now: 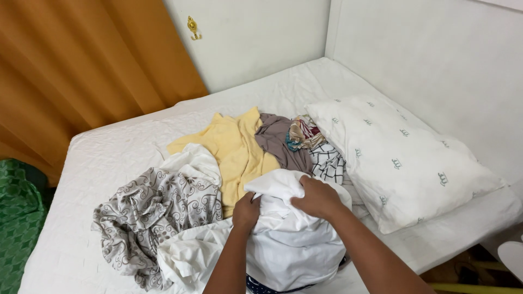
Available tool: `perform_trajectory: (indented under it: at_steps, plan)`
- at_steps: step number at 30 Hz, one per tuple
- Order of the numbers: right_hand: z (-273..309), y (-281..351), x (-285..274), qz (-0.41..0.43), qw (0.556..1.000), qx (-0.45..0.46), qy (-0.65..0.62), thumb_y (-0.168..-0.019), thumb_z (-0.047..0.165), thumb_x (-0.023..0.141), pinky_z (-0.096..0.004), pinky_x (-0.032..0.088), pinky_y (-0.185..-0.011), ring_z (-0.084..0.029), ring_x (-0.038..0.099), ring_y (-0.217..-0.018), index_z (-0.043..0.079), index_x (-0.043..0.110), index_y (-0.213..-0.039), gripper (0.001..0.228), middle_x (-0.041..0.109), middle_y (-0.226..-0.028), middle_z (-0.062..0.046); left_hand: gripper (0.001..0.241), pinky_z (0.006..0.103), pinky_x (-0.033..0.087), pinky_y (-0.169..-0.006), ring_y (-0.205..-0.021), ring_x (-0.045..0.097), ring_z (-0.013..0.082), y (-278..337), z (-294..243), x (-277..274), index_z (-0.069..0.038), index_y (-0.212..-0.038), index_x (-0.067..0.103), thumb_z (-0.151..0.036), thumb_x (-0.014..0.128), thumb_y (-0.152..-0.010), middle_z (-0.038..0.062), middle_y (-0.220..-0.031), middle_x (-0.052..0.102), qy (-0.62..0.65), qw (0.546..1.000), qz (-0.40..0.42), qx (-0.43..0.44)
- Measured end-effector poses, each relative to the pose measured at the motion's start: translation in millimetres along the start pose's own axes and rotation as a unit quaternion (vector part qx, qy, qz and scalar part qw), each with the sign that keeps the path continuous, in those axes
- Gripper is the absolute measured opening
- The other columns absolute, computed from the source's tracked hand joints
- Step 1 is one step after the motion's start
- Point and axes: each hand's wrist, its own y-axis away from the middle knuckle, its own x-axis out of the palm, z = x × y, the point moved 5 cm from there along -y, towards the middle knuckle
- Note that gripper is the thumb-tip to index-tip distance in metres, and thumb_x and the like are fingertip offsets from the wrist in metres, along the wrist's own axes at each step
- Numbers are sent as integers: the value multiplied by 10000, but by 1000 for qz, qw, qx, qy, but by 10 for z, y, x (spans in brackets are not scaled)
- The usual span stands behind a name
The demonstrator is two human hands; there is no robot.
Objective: The person places a pillow on a bed and proceeds to insert it into a white pillowcase. They align the corners and pull the fabric over the pillow, adjusting the case to fit snugly around the pillow.
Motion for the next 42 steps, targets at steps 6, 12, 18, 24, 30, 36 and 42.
perform_trajectory:
  at_steps: [6, 12, 18, 24, 30, 36, 42]
  plan:
    - [-5, 7, 198, 16, 999, 15, 40, -911, 377, 604, -485, 542, -913, -374, 691, -1041, 67, 639, -1195, 422, 709, -1106, -191, 305, 437, 532, -810, -890, 718, 366, -351, 628, 199, -39, -954, 756, -321, 661, -883, 200, -935, 756, 71, 997, 3, -34]
    - [66, 89, -90, -186, 972, -41, -137, -934, 278, 591, -469, 530, -678, -328, 704, -730, 50, 685, -1041, 269, 722, -802, -182, 370, 454, 522, -823, -895, 705, 359, -687, 1123, 518, -46, -929, 762, -388, 624, -897, 193, -924, 756, 68, 996, 35, -49]
    - [-334, 43, -68, -359, 897, -61, -251, -1000, 193, 612, -422, 481, -584, -273, 619, -590, -22, 610, -889, 242, 637, -671, -167, 267, 467, 531, -935, -1033, 685, 372, -558, 815, 273, -64, -1004, 783, -251, 676, -846, 190, -1104, 726, -50, 995, -69, -60]
    - [-128, 25, -190, -133, 985, 95, 55, -776, 193, 740, -504, 478, -891, -383, 591, -1078, 21, 554, -1264, 550, 572, -1283, -196, 648, 358, 471, -1065, -1203, 647, 276, -167, 16, 53, -75, -1196, 670, 233, 540, -641, 119, -1254, 669, 237, 948, -11, 214]
    - [339, 230, -233, -182, 950, -252, 7, -800, 43, 540, -489, 427, -1008, -348, 603, -1215, 76, 673, -1185, 408, 675, -1281, -121, 587, 315, 493, -1054, -1217, 643, 230, -33, -269, 188, -130, -1297, 612, 168, 574, -793, 77, -1324, 666, 298, 933, 186, 85]
    - [241, 44, 216, -39, 987, -151, 48, -961, 232, 563, -453, 478, -1005, -314, 630, -1115, 114, 708, -1083, 223, 701, -1115, -91, 471, 323, 459, -1062, -1228, 651, 249, -89, -386, 155, -157, -1352, 664, -146, 444, -936, 101, -1323, 699, 105, 976, 156, 110]
    - [263, 173, 201, -81, 978, -154, 113, -856, 277, 679, -470, 435, -980, -317, 545, -1129, 75, 673, -1100, 317, 645, -1143, -100, 331, 441, 494, -920, -1047, 651, 378, -364, 5, 483, -40, -1101, 702, -315, 535, -1027, 221, -1104, 713, 8, 992, 96, 79]
